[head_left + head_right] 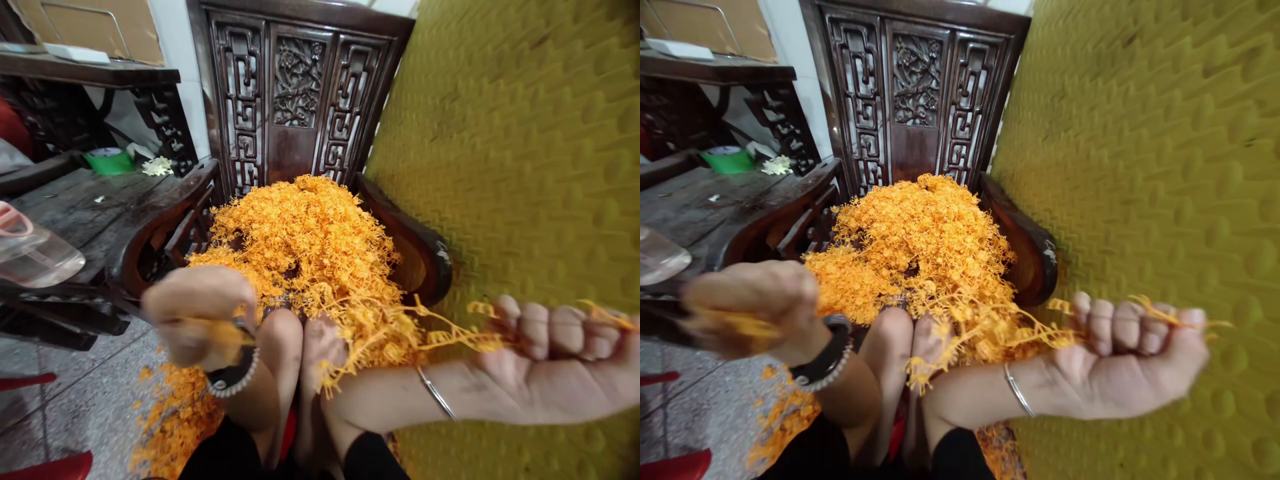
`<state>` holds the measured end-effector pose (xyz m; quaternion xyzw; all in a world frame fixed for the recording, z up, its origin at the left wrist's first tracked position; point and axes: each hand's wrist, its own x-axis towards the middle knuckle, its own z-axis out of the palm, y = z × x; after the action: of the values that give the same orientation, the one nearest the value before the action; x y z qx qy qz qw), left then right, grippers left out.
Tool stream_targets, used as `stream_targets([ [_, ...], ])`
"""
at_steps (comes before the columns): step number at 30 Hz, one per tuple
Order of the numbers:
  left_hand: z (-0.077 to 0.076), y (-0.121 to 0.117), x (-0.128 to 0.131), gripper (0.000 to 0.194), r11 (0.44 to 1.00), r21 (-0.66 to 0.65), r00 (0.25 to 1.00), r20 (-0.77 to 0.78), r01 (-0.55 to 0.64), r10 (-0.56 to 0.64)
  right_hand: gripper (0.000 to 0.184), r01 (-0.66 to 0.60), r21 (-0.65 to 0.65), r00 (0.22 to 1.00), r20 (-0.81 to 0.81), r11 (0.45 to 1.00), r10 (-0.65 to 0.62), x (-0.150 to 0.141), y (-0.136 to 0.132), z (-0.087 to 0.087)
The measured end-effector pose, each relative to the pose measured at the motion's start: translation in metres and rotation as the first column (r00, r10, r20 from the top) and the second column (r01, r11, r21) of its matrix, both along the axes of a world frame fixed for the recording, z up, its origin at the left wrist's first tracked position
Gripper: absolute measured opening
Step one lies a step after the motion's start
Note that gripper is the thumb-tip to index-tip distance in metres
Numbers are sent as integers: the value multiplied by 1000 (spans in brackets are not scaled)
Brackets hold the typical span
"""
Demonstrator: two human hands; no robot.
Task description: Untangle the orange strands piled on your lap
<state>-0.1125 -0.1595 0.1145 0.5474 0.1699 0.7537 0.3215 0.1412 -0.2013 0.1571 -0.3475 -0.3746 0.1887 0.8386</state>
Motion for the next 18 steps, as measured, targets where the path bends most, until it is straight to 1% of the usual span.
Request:
stream_targets([
  [1, -3, -2, -11, 37, 989, 118, 993, 88, -85, 75, 41, 45, 5, 997, -59, 999, -44, 5, -3, 0],
  [2, -4, -4, -19, 34, 984, 97, 983, 125, -149, 136, 41, 66, 4, 993, -95, 998, -65, 6, -4, 1],
  [3, -4, -5, -24, 27, 983, 87, 982, 107, -163, 153, 41, 44, -2, 994, -97, 999, -44, 3, -4, 3],
  [4, -2, -5, -24, 20, 985, 42, 983, 72, -170, 167, 41, -13, -11, 997, -81, 1000, 12, -5, -2, 4],
  [5, 0, -4, -20, 15, 989, -19, 989, 10, -145, 146, 41, -90, -9, 994, -56, 996, 90, -15, 1, 6],
  [7, 6, 0, -3, 12, 993, -106, 993, -104, -59, 48, 39, -290, -21, 957, 5, 957, 290, -40, 11, 9],
  [9, 11, 6, 19, 16, 983, -163, 976, -182, 87, -116, 34, -433, -25, 899, 66, 901, 433, -60, 21, 10],
  [11, 13, 14, 40, 18, 947, -208, 940, -193, 243, -283, 32, -495, -23, 862, 111, 869, 494, -71, 28, 8],
  [13, 14, 19, 57, 21, 905, -225, 910, -125, 361, -395, 33, -472, -4, 872, 149, 882, 467, -74, 33, 4],
  [14, 15, 21, 63, 24, 892, -224, 903, -90, 392, -420, 32, -447, 9, 882, 169, 894, 440, -73, 35, 2],
  [15, 15, 22, 69, 28, 890, -224, 905, -70, 397, -420, 30, -426, 21, 890, 188, 904, 415, -72, 37, 0],
  [16, 15, 23, 73, 32, 901, -223, 915, -74, 372, -396, 29, -419, 26, 892, 200, 907, 406, -70, 38, -2],
  [18, 15, 25, 80, 37, 945, -215, 945, -165, 246, -284, 29, -464, 18, 870, 198, 886, 452, -66, 39, -3],
])
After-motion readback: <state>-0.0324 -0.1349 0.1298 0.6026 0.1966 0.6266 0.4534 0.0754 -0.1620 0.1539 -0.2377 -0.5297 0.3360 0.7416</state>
